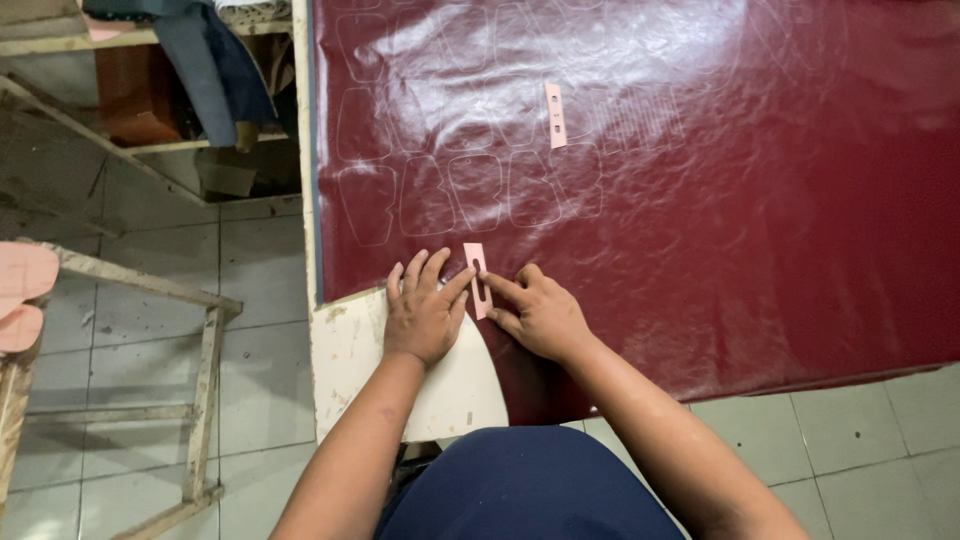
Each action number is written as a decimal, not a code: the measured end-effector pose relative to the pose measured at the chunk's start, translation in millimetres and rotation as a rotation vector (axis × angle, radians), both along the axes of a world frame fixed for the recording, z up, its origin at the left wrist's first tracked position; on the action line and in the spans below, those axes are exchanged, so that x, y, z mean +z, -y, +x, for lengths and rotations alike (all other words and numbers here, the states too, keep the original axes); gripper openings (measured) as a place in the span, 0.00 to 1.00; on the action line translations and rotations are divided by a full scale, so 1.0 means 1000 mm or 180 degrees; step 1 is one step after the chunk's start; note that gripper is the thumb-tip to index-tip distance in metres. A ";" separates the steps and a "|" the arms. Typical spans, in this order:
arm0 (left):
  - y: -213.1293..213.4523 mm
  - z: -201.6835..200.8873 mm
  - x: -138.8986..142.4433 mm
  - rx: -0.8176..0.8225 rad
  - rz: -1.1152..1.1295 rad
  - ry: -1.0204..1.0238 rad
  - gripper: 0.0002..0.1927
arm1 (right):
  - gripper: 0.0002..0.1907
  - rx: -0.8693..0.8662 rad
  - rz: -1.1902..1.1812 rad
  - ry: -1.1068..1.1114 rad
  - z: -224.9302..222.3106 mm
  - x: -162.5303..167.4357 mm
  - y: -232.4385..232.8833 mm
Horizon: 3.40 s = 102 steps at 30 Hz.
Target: The person places a maroon sheet on a worktable, then uses a small rectangular stencil and a pencil to mark multiple spots on the sheet. The person repeatedly repositions the stencil and makes marks along pre-drawn outlines.
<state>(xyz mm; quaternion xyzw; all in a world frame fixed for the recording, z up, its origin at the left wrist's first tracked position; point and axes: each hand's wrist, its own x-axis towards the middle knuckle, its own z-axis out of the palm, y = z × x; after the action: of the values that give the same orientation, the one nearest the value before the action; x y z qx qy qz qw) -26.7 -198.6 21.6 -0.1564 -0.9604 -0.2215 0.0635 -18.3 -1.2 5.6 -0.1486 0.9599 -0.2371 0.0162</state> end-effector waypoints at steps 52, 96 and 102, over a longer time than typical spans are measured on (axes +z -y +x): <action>-0.040 -0.020 -0.035 0.0555 -0.0753 0.0107 0.27 | 0.22 -0.0472 0.0283 -0.0920 -0.056 -0.016 -0.232; -0.227 -0.141 -0.068 -0.0288 0.0284 0.0061 0.28 | 0.25 -0.0177 -0.0138 -0.0522 -0.128 -0.032 -0.236; -0.227 -0.140 -0.067 -0.0296 0.0364 0.0011 0.28 | 0.26 -0.0180 -0.0171 -0.0486 -0.129 -0.032 -0.238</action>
<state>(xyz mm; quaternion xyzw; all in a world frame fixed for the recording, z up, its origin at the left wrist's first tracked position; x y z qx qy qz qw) -167.0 28.3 -45.3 -0.1966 -0.9380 -0.2790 0.0604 -146.9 236.8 -26.4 -0.1394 0.9555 -0.2511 -0.0676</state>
